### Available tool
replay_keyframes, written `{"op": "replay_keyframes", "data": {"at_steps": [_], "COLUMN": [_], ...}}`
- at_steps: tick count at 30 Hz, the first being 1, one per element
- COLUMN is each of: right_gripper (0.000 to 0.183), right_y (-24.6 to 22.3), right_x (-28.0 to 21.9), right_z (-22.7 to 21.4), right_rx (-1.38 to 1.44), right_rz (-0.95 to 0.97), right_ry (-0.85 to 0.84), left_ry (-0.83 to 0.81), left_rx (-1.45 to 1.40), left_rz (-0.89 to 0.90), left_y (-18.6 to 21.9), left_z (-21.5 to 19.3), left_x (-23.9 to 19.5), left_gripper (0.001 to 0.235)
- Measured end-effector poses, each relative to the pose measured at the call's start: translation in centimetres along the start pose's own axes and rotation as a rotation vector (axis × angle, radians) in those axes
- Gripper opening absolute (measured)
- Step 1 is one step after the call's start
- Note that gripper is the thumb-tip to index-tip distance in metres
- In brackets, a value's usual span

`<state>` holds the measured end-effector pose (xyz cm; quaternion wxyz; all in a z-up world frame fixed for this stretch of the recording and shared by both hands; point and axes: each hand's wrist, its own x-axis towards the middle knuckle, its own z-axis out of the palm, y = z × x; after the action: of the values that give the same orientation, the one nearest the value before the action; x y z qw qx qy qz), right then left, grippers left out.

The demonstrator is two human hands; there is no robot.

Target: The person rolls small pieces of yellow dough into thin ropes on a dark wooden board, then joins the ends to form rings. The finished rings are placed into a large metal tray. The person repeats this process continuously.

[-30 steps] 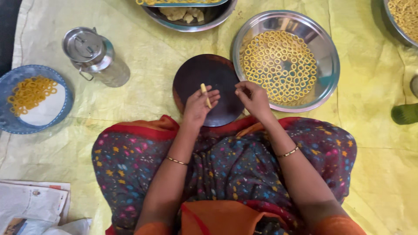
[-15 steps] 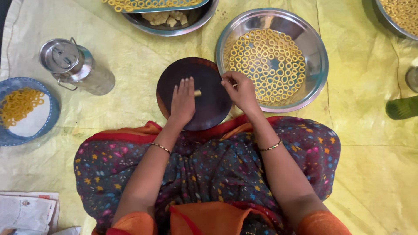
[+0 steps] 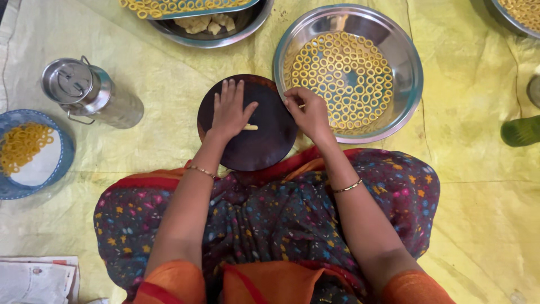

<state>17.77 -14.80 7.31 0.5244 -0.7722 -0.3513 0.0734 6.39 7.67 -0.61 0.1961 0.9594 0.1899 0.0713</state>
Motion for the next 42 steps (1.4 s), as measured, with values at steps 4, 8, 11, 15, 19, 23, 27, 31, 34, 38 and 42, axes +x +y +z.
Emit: {"op": "replay_keyframes", "data": {"at_steps": [4,8,11,15,19,23,27,31,34,38,42], "right_gripper": [0.017,0.018,0.017,0.015,0.016,0.016,0.019,0.022,0.022,0.031,0.031], "right_y": [-0.1,0.2,0.6,2.5,5.8,8.4,9.8,11.2,11.4,9.4,6.3], "right_x": [0.1,0.1,0.0,-1.1,-1.1,-1.1,-1.1,-0.8,-0.4,0.0,0.0], "right_z": [0.0,0.0,0.6,1.7,2.8,3.2,3.3,1.6,0.4,0.5,1.6], "right_rx": [-0.003,-0.029,-0.069,-0.547,-0.953,-0.992,-1.035,-1.055,-1.103,-1.031,-0.833], "right_rz": [0.003,0.008,0.015,-0.124,0.081,0.152,0.246,0.299,0.313,0.213,0.116], "right_ry": [0.001,0.005,0.024,-0.01,-0.219,-0.226,-0.241,-0.131,-0.074,-0.006,0.046], "left_ry": [-0.003,-0.032,-0.041,-0.081,-0.005,0.076,0.125,0.148,0.105,0.032,-0.048], "left_rx": [0.197,0.232,0.201,0.18,0.177,0.196,0.161,0.216,0.21,0.221,0.149], "left_rz": [0.114,0.201,0.276,0.349,0.306,0.218,0.049,-0.095,-0.026,0.216,0.304], "left_y": [1.1,2.1,2.4,2.9,3.2,3.0,1.8,0.8,0.9,2.3,3.8], "left_z": [1.7,2.2,1.2,0.0,0.4,1.8,2.4,2.5,2.5,2.2,1.0], "left_x": [0.6,-2.1,-5.5,-9.1,-9.1,-6.0,-1.0,2.5,2.2,-2.5,-7.9], "left_gripper": [0.083,0.084,0.083,0.083,0.082,0.083,0.085,0.086,0.086,0.087,0.087]}}
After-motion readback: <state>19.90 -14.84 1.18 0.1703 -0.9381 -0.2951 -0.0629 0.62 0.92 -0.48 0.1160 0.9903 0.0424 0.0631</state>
